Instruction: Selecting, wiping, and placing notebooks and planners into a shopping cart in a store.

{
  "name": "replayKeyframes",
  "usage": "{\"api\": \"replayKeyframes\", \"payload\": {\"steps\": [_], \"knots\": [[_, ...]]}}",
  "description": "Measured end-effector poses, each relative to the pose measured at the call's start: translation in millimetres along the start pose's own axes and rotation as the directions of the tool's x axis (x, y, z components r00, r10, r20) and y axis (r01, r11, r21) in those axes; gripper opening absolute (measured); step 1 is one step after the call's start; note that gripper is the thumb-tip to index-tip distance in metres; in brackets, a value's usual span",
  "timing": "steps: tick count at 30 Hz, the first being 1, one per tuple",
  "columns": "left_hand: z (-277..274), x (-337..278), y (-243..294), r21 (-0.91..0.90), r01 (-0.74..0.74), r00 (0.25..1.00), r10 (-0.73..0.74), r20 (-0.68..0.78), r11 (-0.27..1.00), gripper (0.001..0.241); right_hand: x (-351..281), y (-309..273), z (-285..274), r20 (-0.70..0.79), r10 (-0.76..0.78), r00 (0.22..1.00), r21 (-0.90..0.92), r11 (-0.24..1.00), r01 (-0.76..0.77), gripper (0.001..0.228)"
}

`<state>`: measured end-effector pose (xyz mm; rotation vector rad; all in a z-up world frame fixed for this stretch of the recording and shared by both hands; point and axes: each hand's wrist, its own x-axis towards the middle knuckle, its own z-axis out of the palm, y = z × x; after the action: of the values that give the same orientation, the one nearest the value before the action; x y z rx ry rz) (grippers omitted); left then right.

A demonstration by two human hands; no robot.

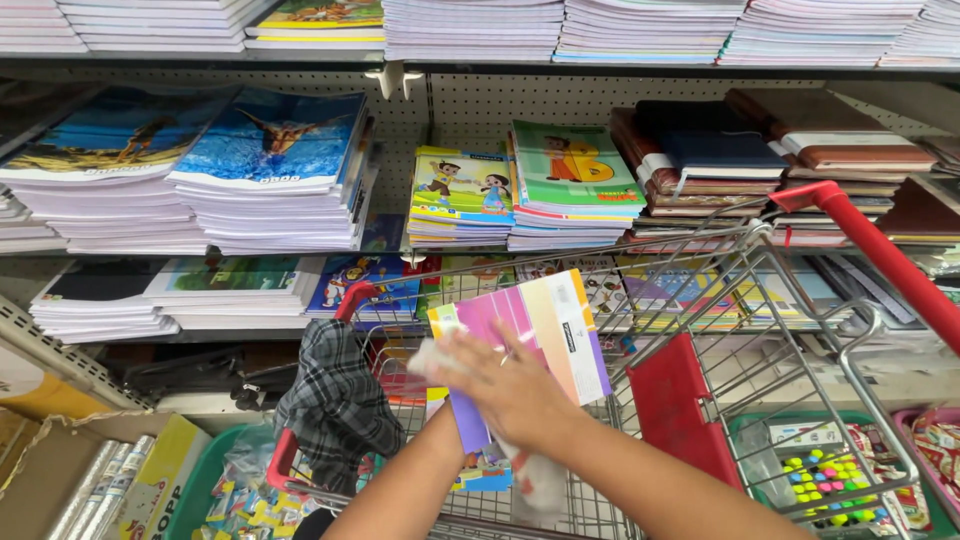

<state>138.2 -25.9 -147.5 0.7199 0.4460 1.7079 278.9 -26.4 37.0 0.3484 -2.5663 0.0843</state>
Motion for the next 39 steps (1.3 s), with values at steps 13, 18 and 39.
{"api": "replayKeyframes", "payload": {"steps": [13,18,39], "knots": [[136,-12,82,-0.298,0.057,0.984,-0.003,0.178,0.953,0.093,-22,84,3,-0.288,0.722,0.629,0.240,0.690,-0.683,0.054],[102,-7,64,-0.349,0.072,0.994,-0.039,0.100,0.935,0.076,-6,48,-25,-0.271,0.409,0.871,0.047,0.910,-0.412,0.061],[94,8,22,0.619,0.022,0.976,0.119,-0.185,0.785,0.028,-21,84,-22,-0.439,0.418,0.795,0.080,0.900,-0.429,0.039]]}}
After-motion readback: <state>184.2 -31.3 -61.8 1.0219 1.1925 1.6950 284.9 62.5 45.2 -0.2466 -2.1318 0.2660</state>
